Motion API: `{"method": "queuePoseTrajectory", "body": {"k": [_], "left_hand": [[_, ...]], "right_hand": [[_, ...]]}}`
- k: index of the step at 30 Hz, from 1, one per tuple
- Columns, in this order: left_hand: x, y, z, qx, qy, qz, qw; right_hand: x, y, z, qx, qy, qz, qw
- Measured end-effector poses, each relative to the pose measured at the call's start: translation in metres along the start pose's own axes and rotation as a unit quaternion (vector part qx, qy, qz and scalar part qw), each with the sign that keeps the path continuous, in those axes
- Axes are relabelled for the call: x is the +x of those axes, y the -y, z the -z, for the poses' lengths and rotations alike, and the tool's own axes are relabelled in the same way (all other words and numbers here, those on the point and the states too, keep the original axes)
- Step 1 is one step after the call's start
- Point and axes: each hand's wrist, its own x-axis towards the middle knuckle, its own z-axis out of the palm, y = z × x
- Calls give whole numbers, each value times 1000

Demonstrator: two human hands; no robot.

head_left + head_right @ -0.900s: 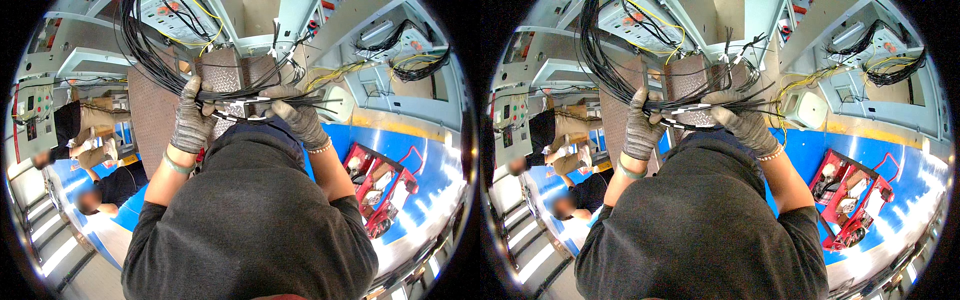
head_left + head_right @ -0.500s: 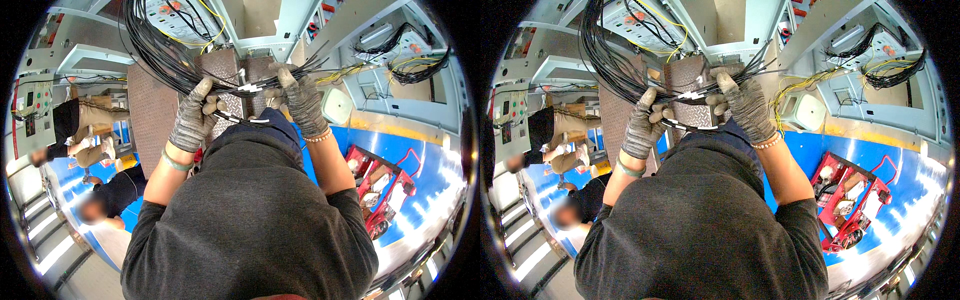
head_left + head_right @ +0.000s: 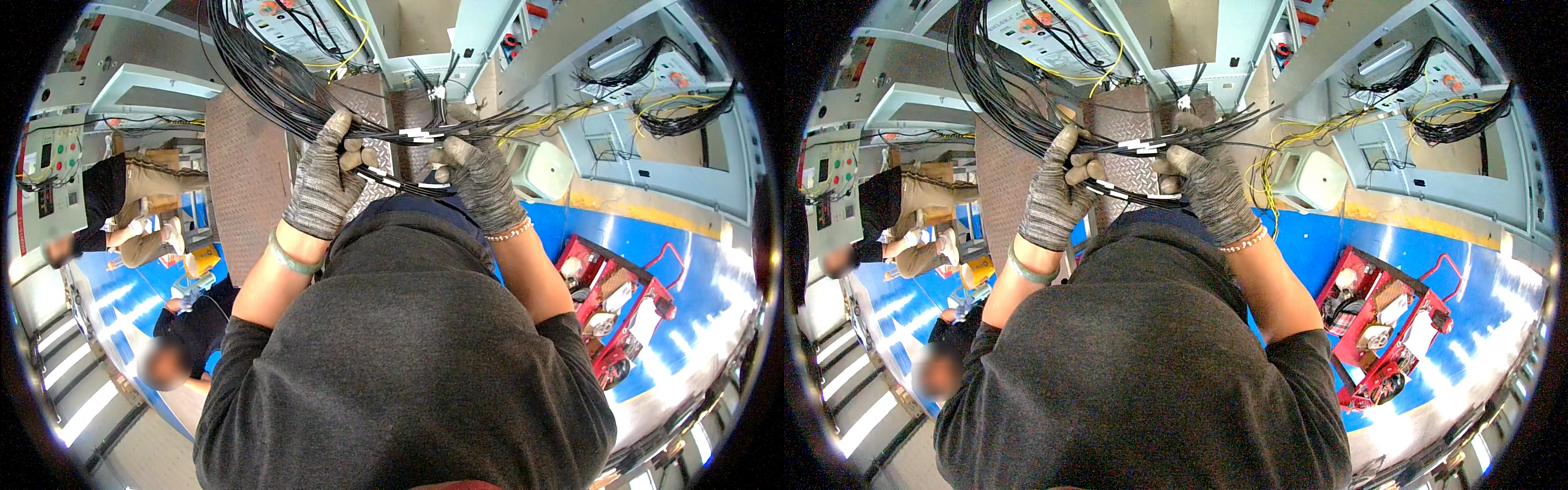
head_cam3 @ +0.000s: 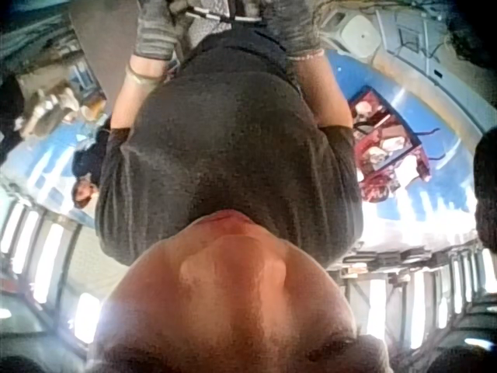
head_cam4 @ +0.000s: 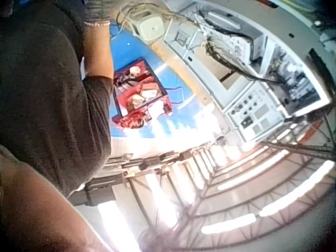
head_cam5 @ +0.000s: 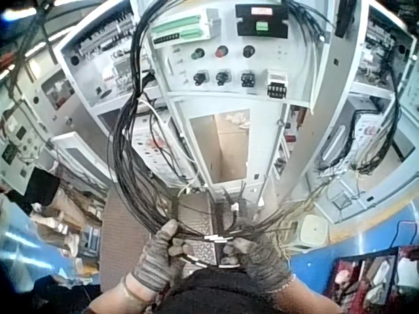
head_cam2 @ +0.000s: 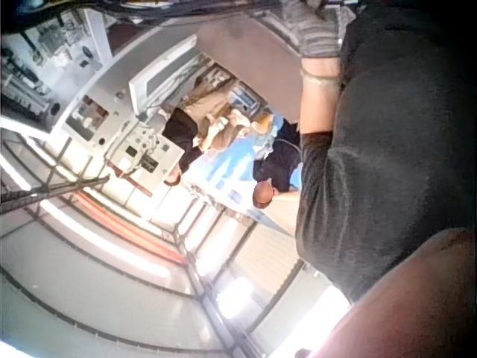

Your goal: The person organizes a bundle of black and yellow wires inside an open electrical cabinet. They gather the wires, align them, and secure them with zip ties while standing on a metal platform. The person adjusts the wire bundle repeatedly to ensure neatness.

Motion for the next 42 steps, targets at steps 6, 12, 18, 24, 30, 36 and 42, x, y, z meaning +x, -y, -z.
{"method": "queuePoseTrajectory", "body": {"k": [6,12,18,24,30,36,42], "left_hand": [[-8,-3,0,34,84,21,996],[3,-3,27,87,174,24,981],[2,-5,34,126,151,27,980],[25,0,55,144,165,-39,975],[46,2,88,130,124,-43,983],[50,0,62,105,154,-19,982],[36,-6,33,61,214,-61,973]], "right_hand": [[15,-21,18,220,35,-132,966],[17,-11,5,3,25,9,1000],[17,5,1,-90,34,51,994],[1,41,-6,-221,52,171,959],[-1,57,14,-366,50,299,880],[-10,64,-24,-308,166,269,897],[7,61,-16,-345,113,212,907]]}}
